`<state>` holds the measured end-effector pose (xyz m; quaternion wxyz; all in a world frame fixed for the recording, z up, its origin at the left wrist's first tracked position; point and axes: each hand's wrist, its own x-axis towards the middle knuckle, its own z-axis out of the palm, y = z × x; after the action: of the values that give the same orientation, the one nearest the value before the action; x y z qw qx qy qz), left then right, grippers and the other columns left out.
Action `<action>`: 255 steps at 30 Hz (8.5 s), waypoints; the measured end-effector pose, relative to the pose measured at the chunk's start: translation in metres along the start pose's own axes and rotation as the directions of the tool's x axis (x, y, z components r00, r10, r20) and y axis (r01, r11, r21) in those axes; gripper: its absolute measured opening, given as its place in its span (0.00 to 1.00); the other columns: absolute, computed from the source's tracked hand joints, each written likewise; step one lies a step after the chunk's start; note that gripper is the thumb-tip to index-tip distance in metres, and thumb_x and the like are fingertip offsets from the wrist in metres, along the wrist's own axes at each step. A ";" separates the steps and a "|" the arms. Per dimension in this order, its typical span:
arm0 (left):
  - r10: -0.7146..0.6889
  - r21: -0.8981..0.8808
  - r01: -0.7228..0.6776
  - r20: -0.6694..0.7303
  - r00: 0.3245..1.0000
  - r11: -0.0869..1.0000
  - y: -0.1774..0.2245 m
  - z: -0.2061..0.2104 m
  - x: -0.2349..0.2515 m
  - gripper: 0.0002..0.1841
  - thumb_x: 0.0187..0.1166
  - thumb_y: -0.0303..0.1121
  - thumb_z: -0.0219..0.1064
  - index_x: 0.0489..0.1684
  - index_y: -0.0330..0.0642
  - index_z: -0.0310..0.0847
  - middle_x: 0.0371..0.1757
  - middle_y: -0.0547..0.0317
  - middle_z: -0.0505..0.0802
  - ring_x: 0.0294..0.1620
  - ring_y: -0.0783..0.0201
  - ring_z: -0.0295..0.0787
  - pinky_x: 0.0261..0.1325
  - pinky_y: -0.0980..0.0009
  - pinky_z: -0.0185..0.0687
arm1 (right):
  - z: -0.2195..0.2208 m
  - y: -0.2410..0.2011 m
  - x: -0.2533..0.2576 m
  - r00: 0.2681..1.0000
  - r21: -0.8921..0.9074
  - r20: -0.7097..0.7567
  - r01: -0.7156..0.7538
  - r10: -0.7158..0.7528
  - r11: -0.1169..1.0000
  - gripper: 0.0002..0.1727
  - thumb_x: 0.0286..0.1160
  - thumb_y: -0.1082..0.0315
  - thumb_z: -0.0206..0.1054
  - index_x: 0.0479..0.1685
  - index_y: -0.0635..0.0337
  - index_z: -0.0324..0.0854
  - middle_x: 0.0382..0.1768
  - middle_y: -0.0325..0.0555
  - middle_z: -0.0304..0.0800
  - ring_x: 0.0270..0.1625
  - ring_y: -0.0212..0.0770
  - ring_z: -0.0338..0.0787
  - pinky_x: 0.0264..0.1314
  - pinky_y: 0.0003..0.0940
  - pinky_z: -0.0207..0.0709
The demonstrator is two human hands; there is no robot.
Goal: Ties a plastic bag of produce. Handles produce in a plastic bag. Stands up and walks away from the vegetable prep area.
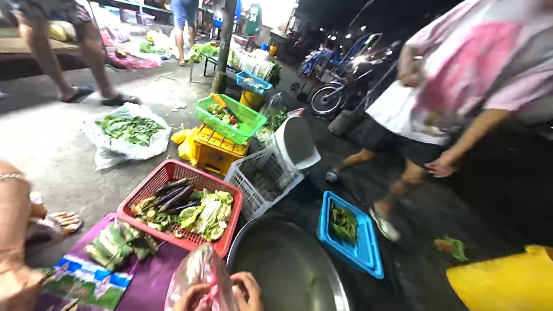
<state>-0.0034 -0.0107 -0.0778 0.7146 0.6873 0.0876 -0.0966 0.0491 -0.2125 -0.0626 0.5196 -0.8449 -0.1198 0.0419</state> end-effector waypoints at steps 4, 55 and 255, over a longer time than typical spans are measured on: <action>0.028 -0.156 -0.038 -0.067 0.997 0.987 -0.006 0.004 0.005 0.27 0.75 0.23 0.66 0.76 0.32 0.72 0.61 0.50 0.91 0.53 0.65 0.91 0.59 0.66 0.88 | 0.019 0.010 0.001 0.980 0.003 -0.138 0.146 -0.144 0.989 0.15 0.73 0.76 0.64 0.56 0.71 0.88 0.57 0.60 0.90 0.52 0.42 0.92 0.55 0.33 0.87; 0.122 0.507 0.011 -0.229 0.966 0.862 -0.005 0.010 -0.018 0.14 0.76 0.26 0.70 0.56 0.29 0.87 0.54 0.36 0.92 0.53 0.43 0.91 0.63 0.44 0.84 | 0.070 -0.010 -0.029 0.989 -0.261 0.001 0.142 -0.147 0.955 0.12 0.73 0.74 0.68 0.51 0.61 0.93 0.48 0.55 0.94 0.51 0.53 0.95 0.58 0.51 0.87; -0.249 0.715 0.024 0.212 0.945 0.698 0.026 -0.004 0.058 0.15 0.81 0.29 0.63 0.58 0.27 0.85 0.58 0.31 0.90 0.65 0.38 0.86 0.72 0.40 0.74 | 0.023 0.012 0.046 0.592 -0.461 0.584 0.805 -0.555 0.374 0.03 0.64 0.77 0.72 0.33 0.62 0.89 0.34 0.50 0.93 0.44 0.53 0.95 0.43 0.49 0.86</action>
<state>0.0593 -0.0067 -0.0679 0.3937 0.8765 -0.0115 -0.2767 0.0911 -0.1859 -0.0810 0.1055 -0.8212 -0.5541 -0.0861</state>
